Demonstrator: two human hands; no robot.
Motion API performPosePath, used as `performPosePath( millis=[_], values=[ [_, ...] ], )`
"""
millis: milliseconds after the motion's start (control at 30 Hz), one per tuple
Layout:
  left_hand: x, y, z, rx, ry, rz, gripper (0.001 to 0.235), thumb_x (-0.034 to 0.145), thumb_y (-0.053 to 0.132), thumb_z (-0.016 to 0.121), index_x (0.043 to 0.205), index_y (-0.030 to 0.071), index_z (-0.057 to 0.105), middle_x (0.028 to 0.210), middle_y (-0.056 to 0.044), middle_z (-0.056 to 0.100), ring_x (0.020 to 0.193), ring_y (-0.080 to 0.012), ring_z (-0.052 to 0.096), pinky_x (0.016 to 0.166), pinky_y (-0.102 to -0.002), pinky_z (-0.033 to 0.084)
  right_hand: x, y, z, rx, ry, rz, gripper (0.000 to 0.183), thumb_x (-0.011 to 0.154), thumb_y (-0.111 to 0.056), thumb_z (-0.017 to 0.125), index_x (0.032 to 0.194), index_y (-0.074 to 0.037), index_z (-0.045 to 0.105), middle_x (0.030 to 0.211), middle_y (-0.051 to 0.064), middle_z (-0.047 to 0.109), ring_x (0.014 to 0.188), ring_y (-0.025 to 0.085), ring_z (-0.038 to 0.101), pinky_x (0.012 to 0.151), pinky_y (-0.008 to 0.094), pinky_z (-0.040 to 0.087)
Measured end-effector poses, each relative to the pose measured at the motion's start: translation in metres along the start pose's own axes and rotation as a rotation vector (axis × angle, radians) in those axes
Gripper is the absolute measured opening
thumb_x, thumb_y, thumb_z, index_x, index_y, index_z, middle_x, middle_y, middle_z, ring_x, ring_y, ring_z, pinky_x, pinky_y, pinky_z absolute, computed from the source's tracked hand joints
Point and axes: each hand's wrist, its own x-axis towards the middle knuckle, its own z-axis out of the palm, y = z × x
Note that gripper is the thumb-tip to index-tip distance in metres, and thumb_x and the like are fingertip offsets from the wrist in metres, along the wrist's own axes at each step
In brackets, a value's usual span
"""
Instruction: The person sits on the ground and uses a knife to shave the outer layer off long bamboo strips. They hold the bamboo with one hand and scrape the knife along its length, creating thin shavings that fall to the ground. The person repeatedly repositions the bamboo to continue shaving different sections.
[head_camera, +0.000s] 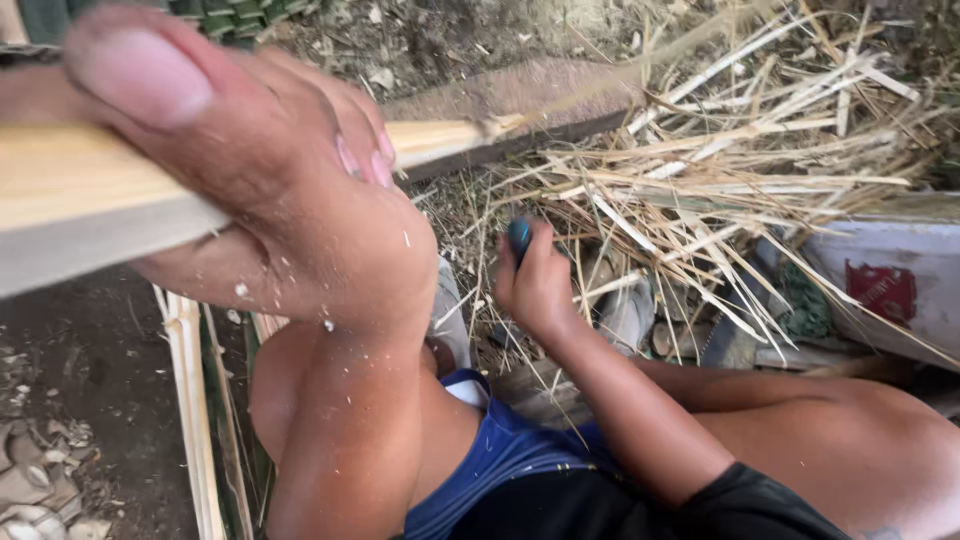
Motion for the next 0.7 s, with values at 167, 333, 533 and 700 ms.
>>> performPosePath(
  millis=[167,333,533,700],
  values=[
    [0.033,0.020,0.029,0.028,0.014,-0.004,0.039,0.120,0.033,0.052,0.102,0.002,0.037,0.063,-0.006,0.035,0.042,-0.0140,0.038,0.046,-0.029,0.037,0.039,0.052,0.022,-0.068,-0.026,0.056,0.038,0.099,-0.020,0.062,0.120,0.005,0.044,0.081,0.033,0.067,0.073,0.054,0.066,0.061,0.059,0.052],
    [0.020,0.008,0.033,-0.031,0.042,0.065,0.040,0.116,0.033,0.056,0.096,0.004,0.038,0.059,-0.009,0.036,0.039,-0.0166,0.039,0.043,-0.031,0.035,0.020,0.112,0.062,-0.089,-0.109,0.338,0.038,0.099,-0.026,0.059,0.118,0.005,0.045,0.092,0.035,0.069,0.083,0.054,0.067,0.072,0.058,0.054],
    [0.016,-0.010,0.029,-0.188,-0.127,0.025,0.034,0.117,0.026,0.056,0.096,0.004,0.039,0.059,-0.008,0.033,0.040,-0.0168,0.039,0.043,-0.033,0.037,0.011,0.160,0.083,-0.089,-0.110,0.399,0.045,0.097,-0.035,0.064,0.116,0.004,0.050,0.099,0.034,0.069,0.094,0.053,0.067,0.083,0.057,0.054],
    [0.034,0.008,0.033,-0.206,-0.266,0.019,0.025,0.115,0.022,0.055,0.099,0.010,0.041,0.067,-0.006,0.041,0.044,-0.0165,0.047,0.044,-0.032,0.046,-0.028,0.113,0.017,0.081,-0.140,0.396,0.053,0.093,-0.031,0.062,0.134,-0.003,0.043,0.099,0.035,0.068,0.093,0.053,0.066,0.081,0.056,0.052]
  ],
)
